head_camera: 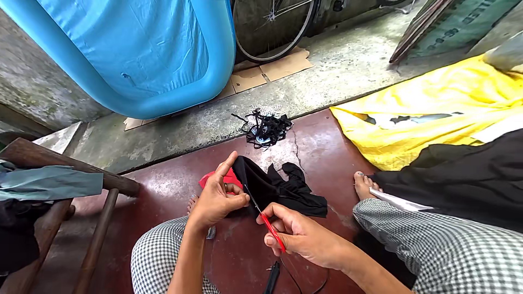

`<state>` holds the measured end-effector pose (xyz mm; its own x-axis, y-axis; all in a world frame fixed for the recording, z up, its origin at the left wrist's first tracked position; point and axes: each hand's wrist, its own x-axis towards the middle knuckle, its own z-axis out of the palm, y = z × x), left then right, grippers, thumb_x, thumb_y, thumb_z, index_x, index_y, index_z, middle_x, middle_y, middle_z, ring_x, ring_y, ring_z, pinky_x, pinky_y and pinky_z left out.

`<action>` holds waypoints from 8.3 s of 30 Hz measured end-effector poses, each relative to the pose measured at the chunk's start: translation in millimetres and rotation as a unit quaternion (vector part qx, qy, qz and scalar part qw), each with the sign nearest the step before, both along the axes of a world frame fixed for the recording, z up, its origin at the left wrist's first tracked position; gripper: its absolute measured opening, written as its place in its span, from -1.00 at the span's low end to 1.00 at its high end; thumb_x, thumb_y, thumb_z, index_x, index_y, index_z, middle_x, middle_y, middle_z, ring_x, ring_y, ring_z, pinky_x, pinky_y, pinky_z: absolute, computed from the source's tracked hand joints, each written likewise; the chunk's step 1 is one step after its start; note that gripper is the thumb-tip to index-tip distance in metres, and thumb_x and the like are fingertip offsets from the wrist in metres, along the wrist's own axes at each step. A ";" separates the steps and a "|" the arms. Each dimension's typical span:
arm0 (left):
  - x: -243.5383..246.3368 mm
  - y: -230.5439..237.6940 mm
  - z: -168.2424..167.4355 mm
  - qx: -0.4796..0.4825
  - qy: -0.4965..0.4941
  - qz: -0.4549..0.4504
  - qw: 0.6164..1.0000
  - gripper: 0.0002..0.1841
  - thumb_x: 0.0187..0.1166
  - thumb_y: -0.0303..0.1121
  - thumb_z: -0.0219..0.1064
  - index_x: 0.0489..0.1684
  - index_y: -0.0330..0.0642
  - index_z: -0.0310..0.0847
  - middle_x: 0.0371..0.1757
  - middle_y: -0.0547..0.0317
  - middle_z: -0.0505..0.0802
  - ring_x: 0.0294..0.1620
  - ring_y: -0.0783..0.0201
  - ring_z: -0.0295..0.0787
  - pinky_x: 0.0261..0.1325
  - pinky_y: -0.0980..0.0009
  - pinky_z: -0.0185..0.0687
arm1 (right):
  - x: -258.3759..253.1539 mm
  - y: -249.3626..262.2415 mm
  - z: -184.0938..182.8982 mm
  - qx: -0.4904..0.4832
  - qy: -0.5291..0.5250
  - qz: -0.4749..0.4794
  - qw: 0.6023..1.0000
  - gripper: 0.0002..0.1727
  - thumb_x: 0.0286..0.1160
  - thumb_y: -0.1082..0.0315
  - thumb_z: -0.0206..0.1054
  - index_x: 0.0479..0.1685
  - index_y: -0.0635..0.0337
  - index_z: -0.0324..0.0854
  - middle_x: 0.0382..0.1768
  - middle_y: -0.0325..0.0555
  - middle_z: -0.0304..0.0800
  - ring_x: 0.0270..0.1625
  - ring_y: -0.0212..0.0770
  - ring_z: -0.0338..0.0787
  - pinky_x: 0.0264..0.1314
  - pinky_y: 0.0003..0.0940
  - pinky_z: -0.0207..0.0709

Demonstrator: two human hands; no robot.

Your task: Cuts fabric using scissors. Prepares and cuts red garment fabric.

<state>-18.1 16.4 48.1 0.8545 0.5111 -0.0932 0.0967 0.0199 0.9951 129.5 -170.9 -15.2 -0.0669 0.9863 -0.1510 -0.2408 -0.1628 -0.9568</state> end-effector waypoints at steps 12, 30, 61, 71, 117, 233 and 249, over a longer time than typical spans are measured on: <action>0.3 -1.1 -1.7 0.004 0.005 -0.021 1.000 0.24 0.04 -0.83 0.55 0.84 0.49 0.15 0.62 0.16 0.51 -0.43 0.17 0.76 -0.34 0.28 0.85 | -15.2 3.0 -1.6 0.019 0.117 -0.025 0.993 -0.58 0.56 0.22 0.43 0.31 0.10 0.46 -0.36 -0.12 0.78 -0.34 -0.27 0.82 -0.22 -0.36 0.73; 3.9 -5.9 -4.1 -0.020 0.004 -0.082 0.996 0.26 0.21 -0.72 0.54 0.88 0.65 -0.12 0.11 0.01 0.83 -0.46 0.17 0.80 -0.36 0.33 0.83 | -7.8 2.1 8.6 0.033 0.161 -0.036 0.986 -0.59 0.57 0.19 0.44 0.27 0.14 0.48 -0.36 -0.05 0.81 -0.35 -0.25 0.84 -0.22 -0.37 0.75; 8.8 -13.1 -29.1 -0.037 -0.015 -0.137 0.990 0.43 0.15 -0.68 0.65 0.90 0.65 -0.42 0.84 0.19 0.19 -0.43 0.17 0.82 -0.29 0.24 0.91 | 6.8 10.2 6.4 0.016 0.123 -0.064 0.990 -0.56 0.55 0.14 0.44 0.29 0.04 0.42 -0.34 -0.01 0.80 -0.34 -0.24 0.82 -0.25 -0.42 0.68; 10.1 -13.9 -37.5 -0.044 -0.008 -0.137 0.990 0.45 0.14 -0.70 0.63 0.90 0.65 -0.48 0.87 0.20 0.09 -0.44 0.17 0.82 -0.26 0.22 0.92 | 11.0 13.4 0.0 -0.012 0.106 -0.083 0.991 -0.56 0.49 0.19 0.49 0.26 0.05 0.47 -0.39 -0.01 0.81 -0.42 -0.26 0.81 -0.36 -0.47 0.65; 11.9 -9.3 -26.2 -0.019 -0.043 0.036 0.998 -0.02 0.33 -0.72 0.44 0.81 0.37 0.25 -0.02 -0.06 0.83 -0.47 0.25 0.70 -0.27 0.32 0.77 | 4.8 7.0 4.2 -0.040 0.078 -0.037 0.995 -0.51 0.50 0.18 0.48 0.33 0.04 0.43 -0.29 -0.06 0.85 -0.28 -0.24 0.84 -0.21 -0.42 0.68; 13.8 -9.9 -26.4 -0.039 -0.021 -0.008 0.999 0.13 0.24 -0.71 0.49 0.89 0.40 0.02 -0.22 -0.07 0.85 -0.46 0.17 0.78 -0.19 0.25 0.83 | 6.9 8.2 9.3 -0.045 0.150 -0.080 0.984 -0.60 0.49 0.22 0.47 0.23 0.08 0.51 -0.36 -0.08 0.75 -0.35 -0.20 0.82 -0.16 -0.21 0.80; 13.2 -10.6 -30.1 -0.042 -0.033 -0.045 0.998 0.17 0.19 -0.73 0.53 0.89 0.42 0.03 0.13 -0.05 0.82 -0.44 0.21 0.77 -0.26 0.30 0.82 | 3.6 15.0 2.1 -0.035 0.185 -0.079 0.979 -0.53 0.56 0.14 0.43 0.37 -0.01 0.40 -0.14 -0.04 0.80 -0.18 -0.15 0.84 -0.05 -0.19 0.76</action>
<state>-4.9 5.9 18.0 0.9023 0.4247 -0.0746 0.0360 0.0983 0.9945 133.1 -155.9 -13.1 0.0217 0.9767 -0.2135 -0.5960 -0.1588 -0.7871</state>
